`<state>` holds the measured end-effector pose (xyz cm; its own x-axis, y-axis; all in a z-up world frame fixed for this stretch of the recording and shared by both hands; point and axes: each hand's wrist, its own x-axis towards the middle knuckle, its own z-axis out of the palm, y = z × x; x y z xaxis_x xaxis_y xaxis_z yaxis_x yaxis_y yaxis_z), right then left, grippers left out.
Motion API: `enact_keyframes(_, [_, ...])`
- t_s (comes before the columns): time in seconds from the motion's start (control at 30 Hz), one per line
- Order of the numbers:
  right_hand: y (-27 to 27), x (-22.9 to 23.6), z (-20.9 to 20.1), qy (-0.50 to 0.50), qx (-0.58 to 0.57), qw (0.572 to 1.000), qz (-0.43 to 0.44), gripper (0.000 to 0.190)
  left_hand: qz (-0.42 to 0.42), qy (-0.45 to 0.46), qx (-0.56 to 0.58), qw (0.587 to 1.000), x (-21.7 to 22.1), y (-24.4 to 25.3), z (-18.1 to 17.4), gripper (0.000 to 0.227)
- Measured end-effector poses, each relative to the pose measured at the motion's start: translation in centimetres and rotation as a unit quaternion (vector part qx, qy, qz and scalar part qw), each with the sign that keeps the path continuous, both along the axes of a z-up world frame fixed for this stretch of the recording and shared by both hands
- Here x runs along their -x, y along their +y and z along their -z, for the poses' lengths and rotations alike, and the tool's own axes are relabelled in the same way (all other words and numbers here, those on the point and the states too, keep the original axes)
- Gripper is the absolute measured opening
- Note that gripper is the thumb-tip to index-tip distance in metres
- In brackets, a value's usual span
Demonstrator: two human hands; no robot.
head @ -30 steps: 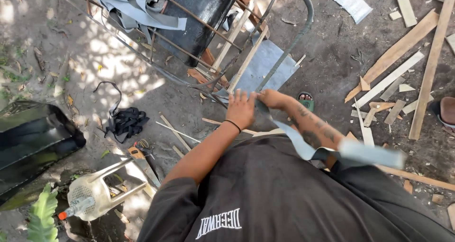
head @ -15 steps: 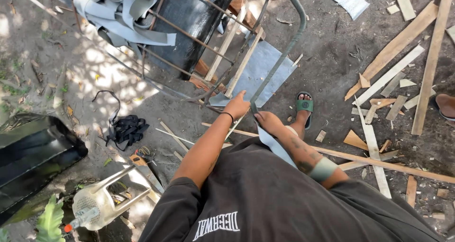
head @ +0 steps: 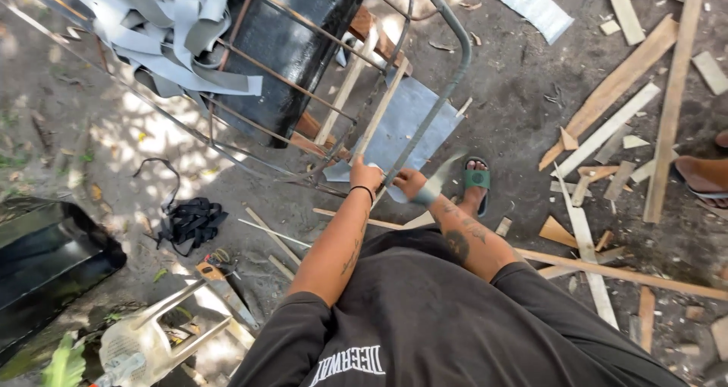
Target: Weaving and stapling fabric strips onto a metal furniture frame to create a seat or backrest.
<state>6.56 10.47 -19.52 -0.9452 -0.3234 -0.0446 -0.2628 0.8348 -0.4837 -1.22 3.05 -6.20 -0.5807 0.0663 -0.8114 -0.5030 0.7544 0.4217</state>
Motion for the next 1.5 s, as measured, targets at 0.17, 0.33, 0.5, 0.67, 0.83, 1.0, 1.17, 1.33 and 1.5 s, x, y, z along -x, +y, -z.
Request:
enact_keyframes(0.17, [5.1,-10.9,14.0,-0.521,0.089,0.838,0.137,0.041,-0.27,0.057,-0.118,0.954,-1.3,0.1,-7.2,0.063])
enact_keyframes(0.33, [6.1,-3.6,-10.5,-0.554,0.461,0.654,0.231,0.068,-0.297,0.1,-0.299,0.901,-2.9,-2.8,-7.2,0.036])
enact_keyframes(0.5, [4.5,0.4,-10.3,-0.58,0.487,0.562,0.332,0.085,0.002,0.16,-0.17,0.972,-4.5,-5.4,-10.8,0.023])
enact_keyframes(0.67, [3.9,1.1,-8.0,-0.575,0.469,0.557,0.372,0.046,0.581,0.318,-0.194,0.724,-10.5,-3.1,-25.4,0.026])
enact_keyframes(0.83, [4.9,0.5,-13.6,-0.516,0.384,0.675,0.361,0.041,0.501,0.085,-0.522,0.684,-12.5,-4.0,-23.2,0.03])
enact_keyframes(1.0, [4.0,-1.9,-1.9,-0.424,0.268,0.784,0.365,0.041,0.553,0.348,0.038,0.756,-4.4,-7.6,-4.1,0.092])
enact_keyframes(1.17, [1.8,-5.1,-6.8,-0.262,0.22,0.875,0.343,0.04,0.575,0.281,0.076,0.765,-2.1,-8.8,2.4,0.056])
enact_keyframes(1.33, [1.4,-8.1,-7.8,-0.253,0.238,0.874,0.34,0.036,0.559,0.266,0.1,0.779,-2.4,-8.1,-1.7,0.045])
enact_keyframes(1.5, [2.0,-4.9,-7.0,-0.305,0.193,0.888,0.286,0.034,0.591,0.215,0.118,0.768,-1.2,-6.9,-1.0,0.04])
